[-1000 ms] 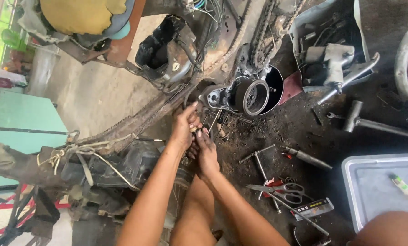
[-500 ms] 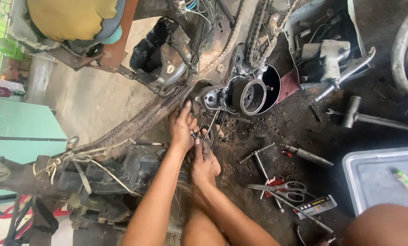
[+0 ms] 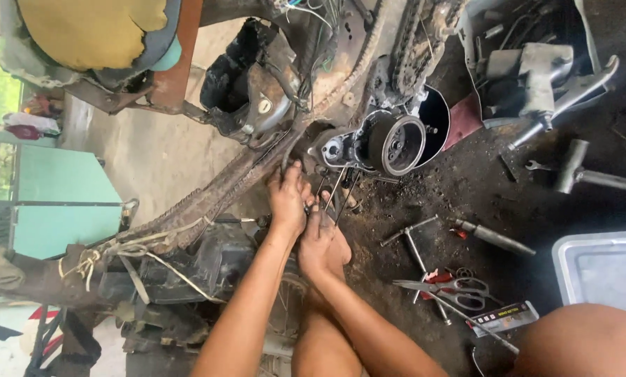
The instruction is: Filing a small metal engine component and then performing manual adjustments on a motorcycle engine block.
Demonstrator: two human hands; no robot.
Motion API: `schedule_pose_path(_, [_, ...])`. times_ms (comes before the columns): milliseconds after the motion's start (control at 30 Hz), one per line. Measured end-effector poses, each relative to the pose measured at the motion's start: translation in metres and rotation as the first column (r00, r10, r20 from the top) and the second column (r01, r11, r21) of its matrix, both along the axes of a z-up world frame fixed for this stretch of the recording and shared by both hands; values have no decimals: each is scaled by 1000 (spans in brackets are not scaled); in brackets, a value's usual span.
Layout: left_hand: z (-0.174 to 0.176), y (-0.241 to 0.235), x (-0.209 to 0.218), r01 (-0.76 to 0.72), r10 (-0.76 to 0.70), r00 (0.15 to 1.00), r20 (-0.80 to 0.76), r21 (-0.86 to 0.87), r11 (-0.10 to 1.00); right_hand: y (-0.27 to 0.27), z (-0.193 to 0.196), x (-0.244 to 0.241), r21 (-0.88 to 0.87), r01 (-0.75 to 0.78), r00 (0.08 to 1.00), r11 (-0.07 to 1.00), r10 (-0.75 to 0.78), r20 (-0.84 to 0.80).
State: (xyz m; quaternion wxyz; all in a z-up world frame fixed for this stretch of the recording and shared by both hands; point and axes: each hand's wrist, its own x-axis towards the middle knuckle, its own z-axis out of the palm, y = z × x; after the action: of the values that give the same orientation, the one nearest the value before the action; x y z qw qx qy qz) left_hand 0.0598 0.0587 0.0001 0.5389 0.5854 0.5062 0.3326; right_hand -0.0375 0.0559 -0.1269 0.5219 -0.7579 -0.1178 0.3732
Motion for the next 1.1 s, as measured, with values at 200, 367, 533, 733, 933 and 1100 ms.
schedule_pose_path(200, [-9,4,-6,38,-34,996,80,-42,998,11,-7,7,-76,-110,994,991,110,-2])
schedule_pose_path(367, [13,-13,1,42,-37,997,-64,77,996,-67,78,39,-52,-119,965,991,128,228])
schedule_pose_path(533, [2,1,-7,125,-124,992,-25,38,991,-9,24,25,89,77,876,993,-110,470])
schedule_pose_path(733, [-13,3,-11,79,-70,989,131,-67,995,-28,98,79,-13,49,824,999,-47,-565])
schedule_pose_path(933, [-13,11,-19,62,-65,995,71,38,997,8,31,33,-54,-10,972,998,-3,-234])
schedule_pose_path(1100, [14,-7,-7,157,-166,983,-80,-104,982,-118,154,91,12,-24,941,1000,27,-337])
